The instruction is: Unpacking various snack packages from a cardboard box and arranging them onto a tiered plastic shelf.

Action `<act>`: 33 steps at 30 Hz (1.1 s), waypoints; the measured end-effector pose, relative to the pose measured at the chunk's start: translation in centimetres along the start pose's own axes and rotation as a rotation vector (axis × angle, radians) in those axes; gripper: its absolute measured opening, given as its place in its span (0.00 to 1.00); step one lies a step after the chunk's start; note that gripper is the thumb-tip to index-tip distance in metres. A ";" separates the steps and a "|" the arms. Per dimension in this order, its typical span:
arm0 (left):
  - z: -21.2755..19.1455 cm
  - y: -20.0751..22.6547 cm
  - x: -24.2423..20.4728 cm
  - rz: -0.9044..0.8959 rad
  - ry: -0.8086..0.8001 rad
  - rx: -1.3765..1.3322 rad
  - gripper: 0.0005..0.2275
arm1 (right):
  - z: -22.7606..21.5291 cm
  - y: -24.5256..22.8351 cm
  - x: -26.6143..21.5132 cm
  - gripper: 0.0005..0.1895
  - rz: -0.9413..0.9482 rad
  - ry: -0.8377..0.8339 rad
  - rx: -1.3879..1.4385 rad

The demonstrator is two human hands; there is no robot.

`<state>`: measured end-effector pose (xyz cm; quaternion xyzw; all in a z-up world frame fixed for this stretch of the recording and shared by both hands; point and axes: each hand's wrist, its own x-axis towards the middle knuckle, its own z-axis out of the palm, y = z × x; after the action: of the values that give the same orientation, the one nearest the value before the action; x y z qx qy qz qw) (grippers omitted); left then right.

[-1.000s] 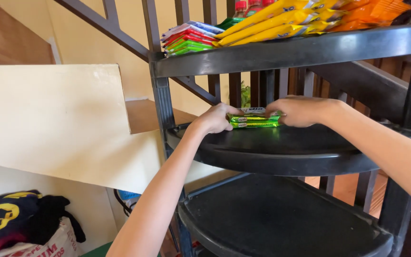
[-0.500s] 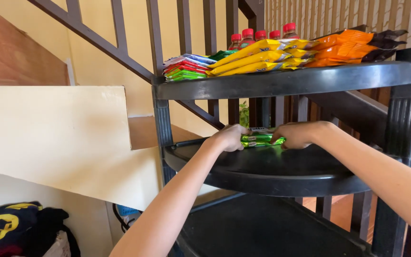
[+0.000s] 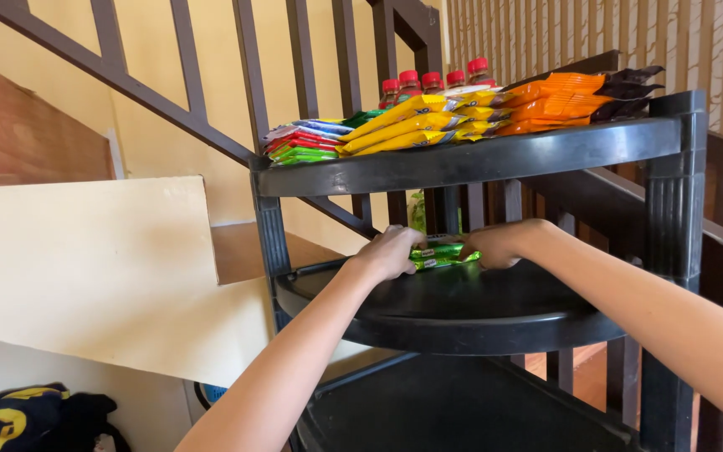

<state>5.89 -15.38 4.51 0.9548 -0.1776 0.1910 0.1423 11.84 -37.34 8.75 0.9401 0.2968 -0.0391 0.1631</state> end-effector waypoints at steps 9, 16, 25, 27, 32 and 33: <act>-0.7 1.5 1.8 -0.081 -0.095 0.104 0.22 | 0.4 0.8 2.1 0.33 -0.043 -0.007 -0.029; 1.2 0.9 5.4 -0.076 -0.127 0.261 0.14 | 0.4 2.7 6.1 0.42 0.095 -0.152 -0.059; 1.2 1.9 5.0 -0.096 -0.140 0.163 0.17 | 1.7 5.0 6.6 0.34 0.070 -0.073 -0.009; 0.7 2.2 4.6 -0.101 -0.134 0.120 0.18 | 1.6 5.1 6.6 0.34 0.033 -0.042 -0.003; 1.0 1.7 4.6 -0.106 -0.116 0.107 0.19 | 1.6 4.6 6.2 0.30 0.028 0.010 0.012; 0.8 1.8 4.4 -0.114 -0.120 0.115 0.18 | 1.4 4.7 6.2 0.30 0.023 0.044 0.040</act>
<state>9.24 -18.52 6.03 0.9797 -0.1201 0.1352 0.0871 19.59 -38.04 7.67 0.9472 0.2885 -0.0223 0.1382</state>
